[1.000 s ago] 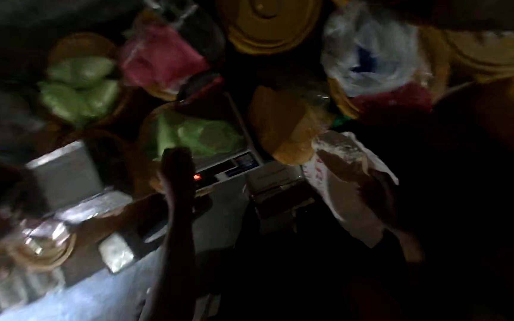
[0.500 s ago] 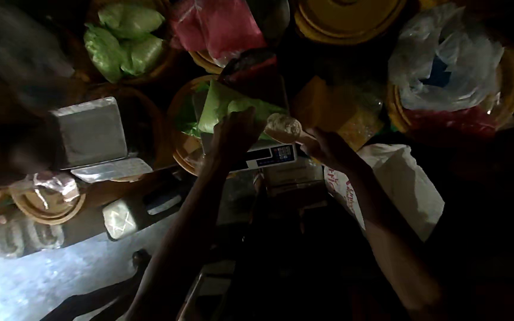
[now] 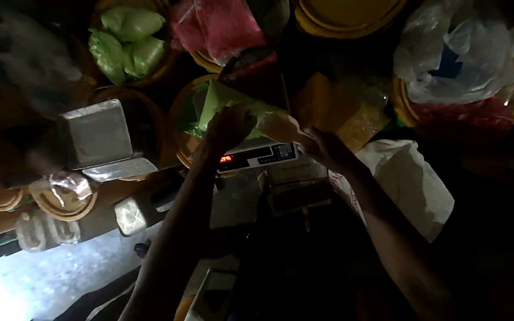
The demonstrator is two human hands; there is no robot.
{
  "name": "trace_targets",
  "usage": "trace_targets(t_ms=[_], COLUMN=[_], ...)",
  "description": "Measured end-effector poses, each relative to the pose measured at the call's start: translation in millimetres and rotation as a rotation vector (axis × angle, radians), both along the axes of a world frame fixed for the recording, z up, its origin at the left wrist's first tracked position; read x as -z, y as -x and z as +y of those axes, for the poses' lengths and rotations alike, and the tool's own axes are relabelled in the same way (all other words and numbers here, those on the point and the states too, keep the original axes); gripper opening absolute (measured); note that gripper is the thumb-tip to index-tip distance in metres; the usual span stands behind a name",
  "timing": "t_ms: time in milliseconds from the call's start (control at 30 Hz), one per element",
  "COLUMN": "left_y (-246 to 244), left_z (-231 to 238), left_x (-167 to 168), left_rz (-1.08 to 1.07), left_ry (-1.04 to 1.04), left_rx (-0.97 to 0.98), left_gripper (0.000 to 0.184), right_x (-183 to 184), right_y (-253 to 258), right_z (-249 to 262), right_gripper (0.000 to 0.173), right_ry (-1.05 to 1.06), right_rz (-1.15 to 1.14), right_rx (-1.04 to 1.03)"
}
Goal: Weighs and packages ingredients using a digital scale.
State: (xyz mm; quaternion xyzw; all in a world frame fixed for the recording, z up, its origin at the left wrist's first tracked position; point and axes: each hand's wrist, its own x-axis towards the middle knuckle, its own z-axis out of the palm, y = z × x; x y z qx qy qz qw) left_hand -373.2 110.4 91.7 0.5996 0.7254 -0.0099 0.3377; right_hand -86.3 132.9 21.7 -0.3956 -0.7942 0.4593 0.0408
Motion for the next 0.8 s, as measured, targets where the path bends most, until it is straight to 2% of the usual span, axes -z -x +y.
trace_targets(t_ms=[133, 233, 367, 500, 800], left_y=[-2.7, -11.8, -24.2, -27.4, -22.0], left_z=[0.3, 1.5, 1.8, -3.5, -22.8], left_x=[4.4, -4.1, -15.6, -17.8, -12.0], left_rz=[0.013, 0.087, 0.167, 0.184, 0.129], left_ry=[-0.015, -0.001, 0.059, 0.093, 0.128], left_rx=[0.015, 0.025, -0.011, -0.074, -0.177], left_gripper=[0.034, 0.042, 0.057, 0.064, 0.064], right_x=[11.1, 9.6, 10.2, 5.4, 11.6], right_y=[-24.7, -25.1, -23.9, -28.9, -36.3], right_z=[-13.8, -17.4, -18.9, -19.1, -17.5], right_gripper=[0.047, 0.047, 0.044, 0.047, 0.046], right_ry=[0.036, 0.108, 0.082, 0.116, 0.027], right_rz=[0.045, 0.026, 0.034, 0.020, 0.052], right_rx=[0.056, 0.105, 0.137, 0.124, 0.090])
